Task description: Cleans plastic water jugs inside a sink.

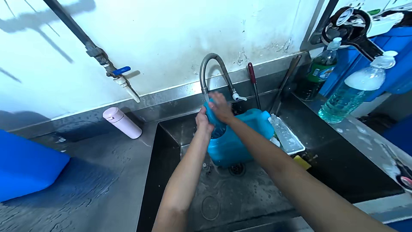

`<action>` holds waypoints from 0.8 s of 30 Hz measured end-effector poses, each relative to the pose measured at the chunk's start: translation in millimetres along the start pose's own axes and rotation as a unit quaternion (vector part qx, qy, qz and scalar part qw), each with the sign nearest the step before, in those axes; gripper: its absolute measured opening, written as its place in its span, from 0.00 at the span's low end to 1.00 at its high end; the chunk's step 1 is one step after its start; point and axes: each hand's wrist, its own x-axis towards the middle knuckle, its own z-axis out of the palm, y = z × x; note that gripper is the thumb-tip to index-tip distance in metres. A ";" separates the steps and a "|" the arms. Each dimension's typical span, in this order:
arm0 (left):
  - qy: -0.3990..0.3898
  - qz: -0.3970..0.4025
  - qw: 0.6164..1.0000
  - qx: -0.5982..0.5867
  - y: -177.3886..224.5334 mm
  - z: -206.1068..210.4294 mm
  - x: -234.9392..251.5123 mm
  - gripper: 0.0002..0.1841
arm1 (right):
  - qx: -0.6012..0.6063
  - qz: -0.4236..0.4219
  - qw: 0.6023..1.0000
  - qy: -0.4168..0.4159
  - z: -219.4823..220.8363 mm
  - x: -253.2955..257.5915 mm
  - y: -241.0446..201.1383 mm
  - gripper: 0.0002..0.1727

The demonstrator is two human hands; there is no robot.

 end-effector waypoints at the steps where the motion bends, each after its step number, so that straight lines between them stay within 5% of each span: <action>1: 0.011 0.004 1.000 -0.017 1.8 -1.3 1.1 0.19 | 0.020 0.065 0.998 -0.002 -6.3 9.3 14.6 0.31; 3: 0.050 0.016 0.996 0.071 9.3 -9.7 9.3 0.20 | 0.108 0.171 0.979 -0.036 -9.7 10.6 25.6 0.36; 5: 0.054 0.082 0.939 0.330 20.1 -13.4 15.6 0.23 | 0.245 0.281 0.927 -0.030 -6.6 2.2 23.1 0.40; 8: -0.054 0.226 0.701 0.674 26.2 -14.4 17.1 0.31 | 0.485 0.366 0.794 0.025 -15.5 -3.5 7.9 0.34; 9: -0.101 0.230 0.683 0.686 20.6 -11.4 17.0 0.38 | 0.540 0.348 0.766 0.030 -20.9 -2.9 3.5 0.33; 10: -0.135 0.212 0.717 0.651 12.2 -9.4 17.3 0.44 | 0.580 0.325 0.746 0.034 -23.6 -3.4 -3.5 0.36; 12: -0.143 0.164 0.843 0.492 -6.5 -9.5 16.9 0.47 | 0.553 0.282 0.781 0.071 -8.5 -8.8 -24.5 0.33; 13: -0.123 0.149 0.891 0.411 -8.8 -11.8 16.8 0.44 | 0.487 0.237 0.838 0.069 2.0 -16.4 -28.3 0.30; 15: -0.062 0.143 0.939 0.307 0.2 -24.9 17.5 0.35 | 0.227 0.063 0.972 -0.002 13.8 -30.3 -10.8 0.27; 17: -0.015 0.146 0.944 0.294 12.3 -40.9 14.7 0.25 | -0.022 -0.059 0.998 0.009 6.3 -29.5 12.2 0.19; 20: -0.048 0.151 0.889 0.429 21.2 -48.6 15.9 0.20 | 0.121 0.172 0.978 -0.009 -18.5 -10.9 8.3 0.24; 23: -0.080 0.177 0.679 0.708 12.4 -34.2 22.7 0.19 | 0.158 0.238 0.958 -0.002 -5.1 -8.4 -10.8 0.22; 24: -0.120 0.213 0.643 0.726 -2.1 -29.3 21.5 0.20 | 0.150 0.234 0.961 0.001 -2.3 -8.4 -12.8 0.22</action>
